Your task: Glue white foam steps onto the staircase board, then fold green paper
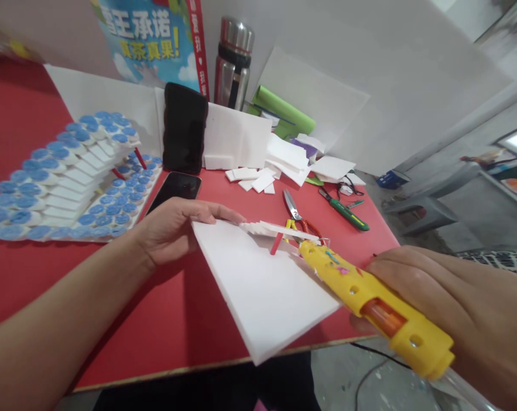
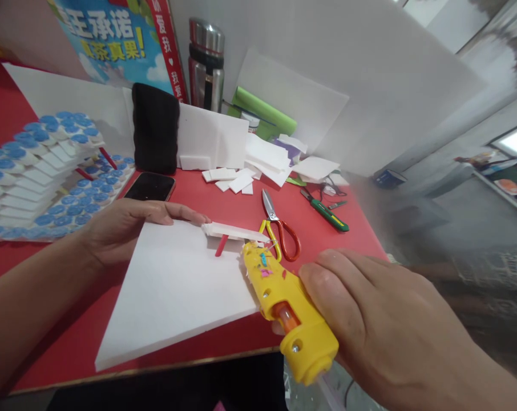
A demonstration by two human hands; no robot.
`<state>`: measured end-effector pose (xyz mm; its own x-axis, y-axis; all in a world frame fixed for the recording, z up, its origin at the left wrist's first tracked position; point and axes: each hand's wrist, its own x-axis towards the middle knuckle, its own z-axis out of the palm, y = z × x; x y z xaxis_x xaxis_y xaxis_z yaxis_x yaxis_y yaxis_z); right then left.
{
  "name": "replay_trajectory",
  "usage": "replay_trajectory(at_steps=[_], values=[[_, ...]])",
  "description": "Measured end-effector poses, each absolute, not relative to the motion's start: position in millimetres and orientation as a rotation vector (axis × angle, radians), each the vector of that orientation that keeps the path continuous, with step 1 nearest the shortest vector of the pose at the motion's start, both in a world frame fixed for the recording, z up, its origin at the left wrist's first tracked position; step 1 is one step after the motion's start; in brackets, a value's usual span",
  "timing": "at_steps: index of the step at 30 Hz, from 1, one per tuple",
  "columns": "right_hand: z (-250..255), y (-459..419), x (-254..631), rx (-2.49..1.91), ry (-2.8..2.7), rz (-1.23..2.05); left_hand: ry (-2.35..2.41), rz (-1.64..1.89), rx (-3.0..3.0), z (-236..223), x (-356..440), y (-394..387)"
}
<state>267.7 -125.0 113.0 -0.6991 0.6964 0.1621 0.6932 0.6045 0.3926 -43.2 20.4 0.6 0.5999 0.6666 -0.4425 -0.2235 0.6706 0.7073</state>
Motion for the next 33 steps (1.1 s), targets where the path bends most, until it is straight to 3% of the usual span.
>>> replay_trajectory(at_steps=[33], values=[[107, -128, 279, 1.357, 2.777, 0.589, 0.760, 0.575, 0.692, 1, -44, 20]])
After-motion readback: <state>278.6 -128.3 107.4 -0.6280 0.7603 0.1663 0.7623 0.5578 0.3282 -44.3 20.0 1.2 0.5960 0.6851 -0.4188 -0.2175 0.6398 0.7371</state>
